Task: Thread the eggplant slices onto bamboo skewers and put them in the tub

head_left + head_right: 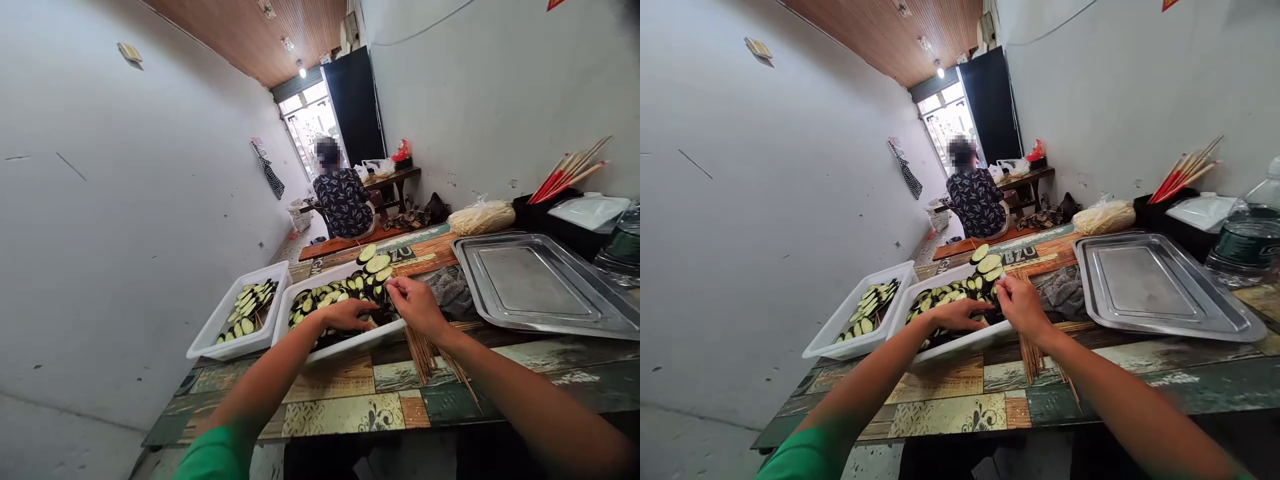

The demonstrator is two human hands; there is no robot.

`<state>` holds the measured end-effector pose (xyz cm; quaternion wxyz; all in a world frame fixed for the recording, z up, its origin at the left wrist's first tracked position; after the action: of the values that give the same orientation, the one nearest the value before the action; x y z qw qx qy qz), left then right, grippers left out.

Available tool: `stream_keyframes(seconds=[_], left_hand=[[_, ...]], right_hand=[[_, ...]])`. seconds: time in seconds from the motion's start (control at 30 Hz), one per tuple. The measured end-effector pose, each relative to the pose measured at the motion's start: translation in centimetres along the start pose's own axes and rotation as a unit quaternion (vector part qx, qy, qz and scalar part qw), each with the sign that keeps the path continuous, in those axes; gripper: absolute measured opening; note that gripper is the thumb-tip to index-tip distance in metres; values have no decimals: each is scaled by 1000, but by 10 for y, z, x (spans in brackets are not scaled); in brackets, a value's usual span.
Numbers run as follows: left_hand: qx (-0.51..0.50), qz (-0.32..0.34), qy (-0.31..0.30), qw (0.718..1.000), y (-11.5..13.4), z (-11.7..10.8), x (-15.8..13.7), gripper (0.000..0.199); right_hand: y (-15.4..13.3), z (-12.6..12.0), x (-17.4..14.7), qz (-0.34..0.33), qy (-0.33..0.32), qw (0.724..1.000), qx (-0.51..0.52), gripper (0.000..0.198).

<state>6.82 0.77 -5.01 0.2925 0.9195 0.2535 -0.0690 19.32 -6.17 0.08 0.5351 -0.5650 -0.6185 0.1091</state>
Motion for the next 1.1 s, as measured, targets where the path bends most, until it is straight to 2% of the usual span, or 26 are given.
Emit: stream_keyframes(seconds=[0.07, 0.17, 0.27, 0.33, 0.43, 0.53, 0.67, 0.8, 0.87, 1.0, 1.1], left_hand=[[-40, -10, 13, 999, -3, -7, -4, 65], [-155, -43, 96, 982, -15, -25, -6, 58], [-287, -87, 185, 936, -36, -40, -8, 44], [-354, -108, 220, 902, -47, -44, -10, 40], [-443, -107, 239, 857, -53, -46, -13, 38], [-507, -103, 230, 824, -52, -43, -12, 40], [-536, -107, 238, 803, -55, -41, -9, 44], [-466, -104, 311, 822, -63, -53, -14, 38], [-444, -98, 345, 821, -67, -60, -17, 37], [-470, -96, 375, 793, -70, -66, -22, 38], [-535, -89, 364, 757, -68, -65, -23, 38]], right_hand=[[1, 1, 0, -1, 0, 1000, 2, 24], [3, 0, 0, 5, 4, 1000, 1, 25], [6, -1, 0, 16, 6, 1000, 1, 25], [9, 0, 0, 23, -1, 1000, 5, 26], [11, 3, 1, 27, -13, 999, 14, 28], [12, 4, 1, 28, -19, 999, 19, 28], [8, 3, 0, 25, -18, 999, 18, 28], [3, 2, 0, 24, -22, 999, 22, 27], [1, 2, 0, 25, -26, 999, 25, 26], [1, 4, 0, 27, -31, 999, 23, 25], [2, 5, -1, 26, -31, 999, 19, 25]])
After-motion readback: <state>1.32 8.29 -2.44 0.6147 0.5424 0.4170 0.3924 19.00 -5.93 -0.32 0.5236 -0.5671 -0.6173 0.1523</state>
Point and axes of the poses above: each hand's wrist, its own x-axis towards the middle knuckle, its own z-axis out of the palm, y = z × x, the point moved 8 cm from there along x, towards the middle knuckle, and after that the axes turned 2 degrees about -z, right-handed, at the moved point
